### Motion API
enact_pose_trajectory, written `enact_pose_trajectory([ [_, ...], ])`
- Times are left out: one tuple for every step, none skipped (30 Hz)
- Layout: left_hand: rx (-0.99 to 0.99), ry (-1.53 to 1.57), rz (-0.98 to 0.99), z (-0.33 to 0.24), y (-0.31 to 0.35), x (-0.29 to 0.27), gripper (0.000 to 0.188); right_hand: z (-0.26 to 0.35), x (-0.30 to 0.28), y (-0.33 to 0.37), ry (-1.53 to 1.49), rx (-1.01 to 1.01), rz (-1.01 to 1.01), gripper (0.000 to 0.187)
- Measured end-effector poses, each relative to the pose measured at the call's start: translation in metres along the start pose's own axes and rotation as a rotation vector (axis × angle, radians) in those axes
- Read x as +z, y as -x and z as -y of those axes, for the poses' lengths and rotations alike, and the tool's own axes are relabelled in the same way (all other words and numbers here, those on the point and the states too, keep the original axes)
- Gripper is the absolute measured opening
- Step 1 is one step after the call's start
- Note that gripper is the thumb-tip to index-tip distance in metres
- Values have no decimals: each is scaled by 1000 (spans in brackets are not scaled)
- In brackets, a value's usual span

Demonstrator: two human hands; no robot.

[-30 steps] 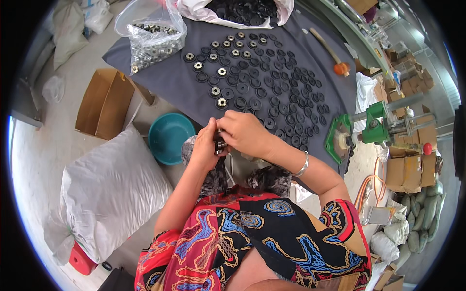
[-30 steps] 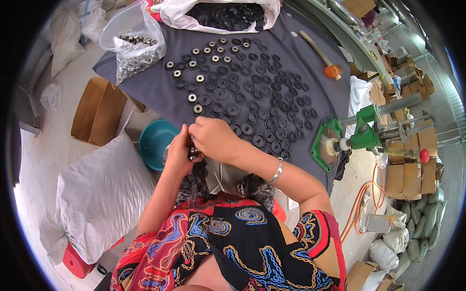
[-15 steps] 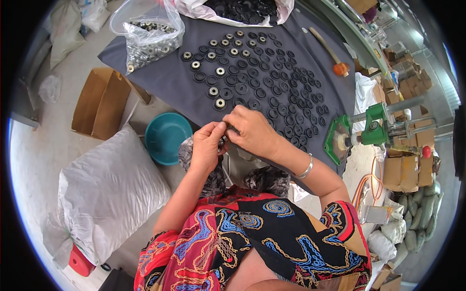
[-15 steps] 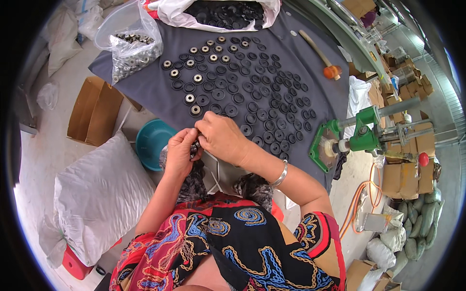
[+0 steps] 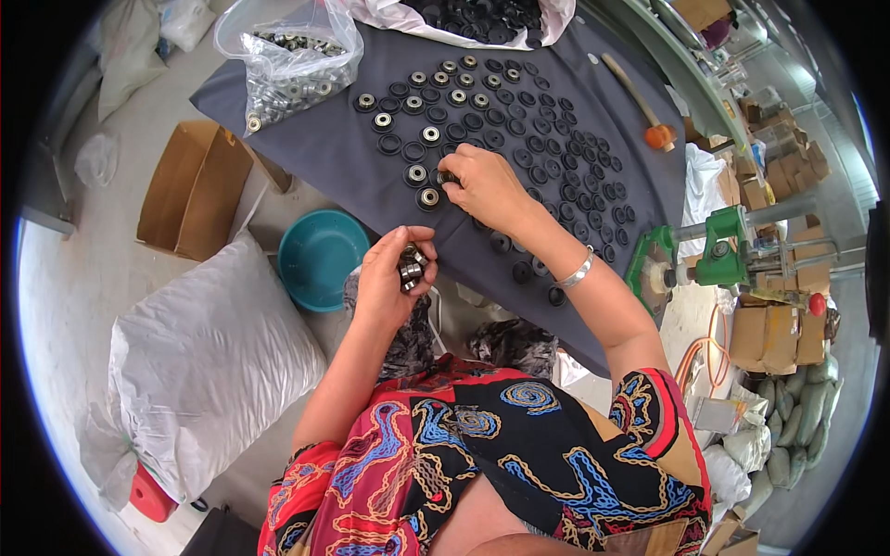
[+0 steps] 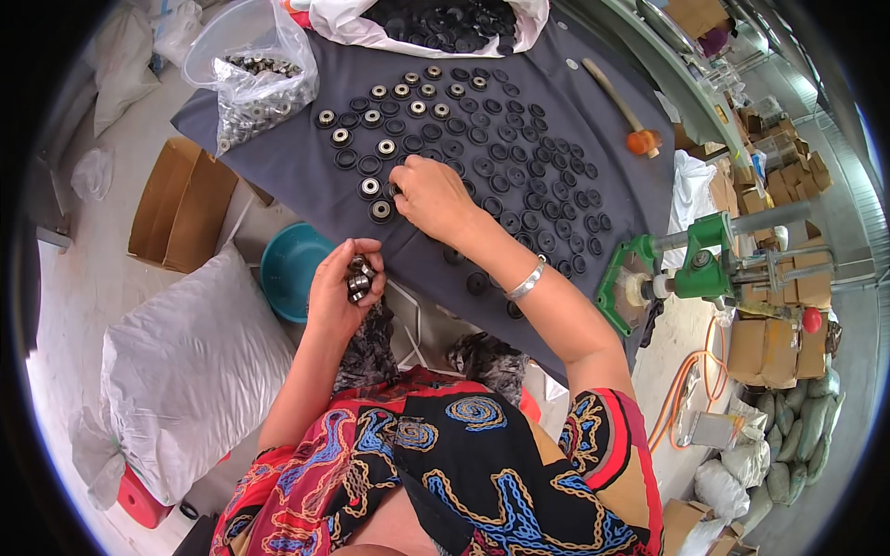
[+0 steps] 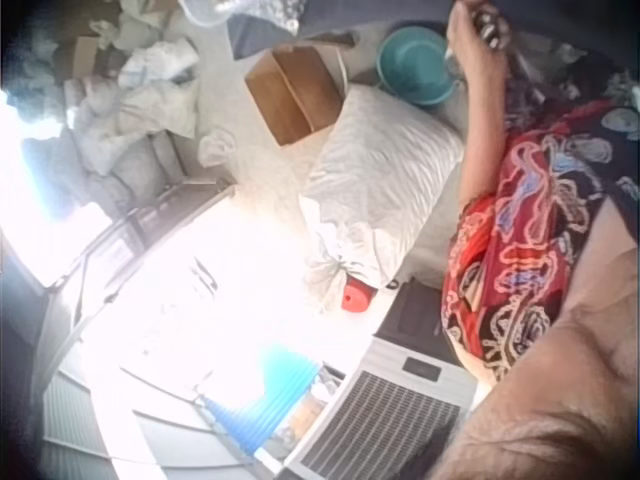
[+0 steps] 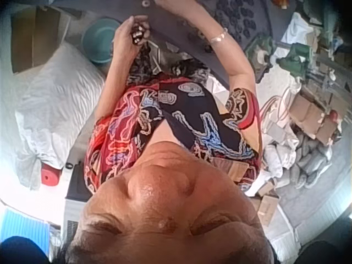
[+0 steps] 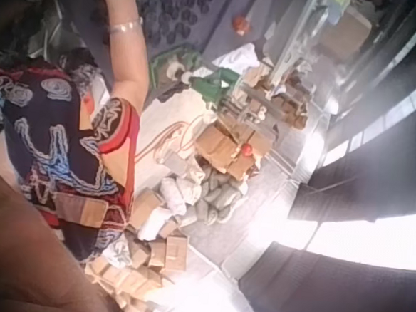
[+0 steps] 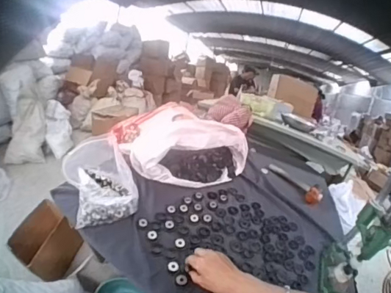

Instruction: The person arranges black circular plastic discs on a table and then places metal snap fastener components onto them one by one. The person continues to pick up and place the metal pieces onto the discs in a repetitive manner.

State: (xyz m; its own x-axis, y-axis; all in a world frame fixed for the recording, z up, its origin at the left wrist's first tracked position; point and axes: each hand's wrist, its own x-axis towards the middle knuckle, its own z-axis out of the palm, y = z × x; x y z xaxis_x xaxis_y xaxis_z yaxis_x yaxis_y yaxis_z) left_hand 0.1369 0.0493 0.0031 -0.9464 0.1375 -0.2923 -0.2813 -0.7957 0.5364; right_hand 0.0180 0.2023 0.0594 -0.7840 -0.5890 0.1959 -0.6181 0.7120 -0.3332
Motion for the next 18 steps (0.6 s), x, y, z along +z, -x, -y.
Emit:
enact_pose_trajectory([
  [0,6,0,0,0,0,31,0,1,-1,12,-1,6,20],
  [-1,14,4,0,0,-1,31,-1,1,-2,24,-2,12,19],
  [-2,21,8,0,0,-1,31,-1,2,-4,35,-2,18,19],
  [-4,29,12,0,0,-2,32,-2,3,-5,56,-4,28,18],
  [-7,33,12,0,0,-2,33,-2,4,-6,76,-6,38,17],
  [-9,36,11,0,0,-2,35,-2,4,-7,96,-9,46,17],
  [-11,39,12,0,0,-1,37,-2,5,-8,108,-23,51,16],
  [-19,36,2,1,0,-2,39,-1,5,-9,121,-37,56,15],
  [-23,31,-6,0,0,-2,41,0,4,-9,134,-53,57,15],
  [-29,26,-14,1,0,-1,43,0,3,-7,139,-56,42,15],
  [-41,36,-2,2,0,0,44,0,3,-5,144,-59,27,15],
  [-47,45,8,1,-1,1,45,3,1,-6,147,-68,12,14],
  [-53,55,17,0,-1,2,46,10,-2,-1,130,-97,-49,14],
  [-53,30,23,-1,0,3,48,19,-5,10,113,-125,-109,14],
  [-54,9,32,0,1,4,49,30,-9,21,99,-152,-168,14],
  [-57,-17,39,0,2,5,50,38,-11,32,48,-180,-134,16],
  [-56,-22,-4,1,4,4,50,47,-13,40,9,-290,-71,17],
  [-57,-32,-37,3,4,5,50,54,-9,50,-40,-269,-26,18],
])
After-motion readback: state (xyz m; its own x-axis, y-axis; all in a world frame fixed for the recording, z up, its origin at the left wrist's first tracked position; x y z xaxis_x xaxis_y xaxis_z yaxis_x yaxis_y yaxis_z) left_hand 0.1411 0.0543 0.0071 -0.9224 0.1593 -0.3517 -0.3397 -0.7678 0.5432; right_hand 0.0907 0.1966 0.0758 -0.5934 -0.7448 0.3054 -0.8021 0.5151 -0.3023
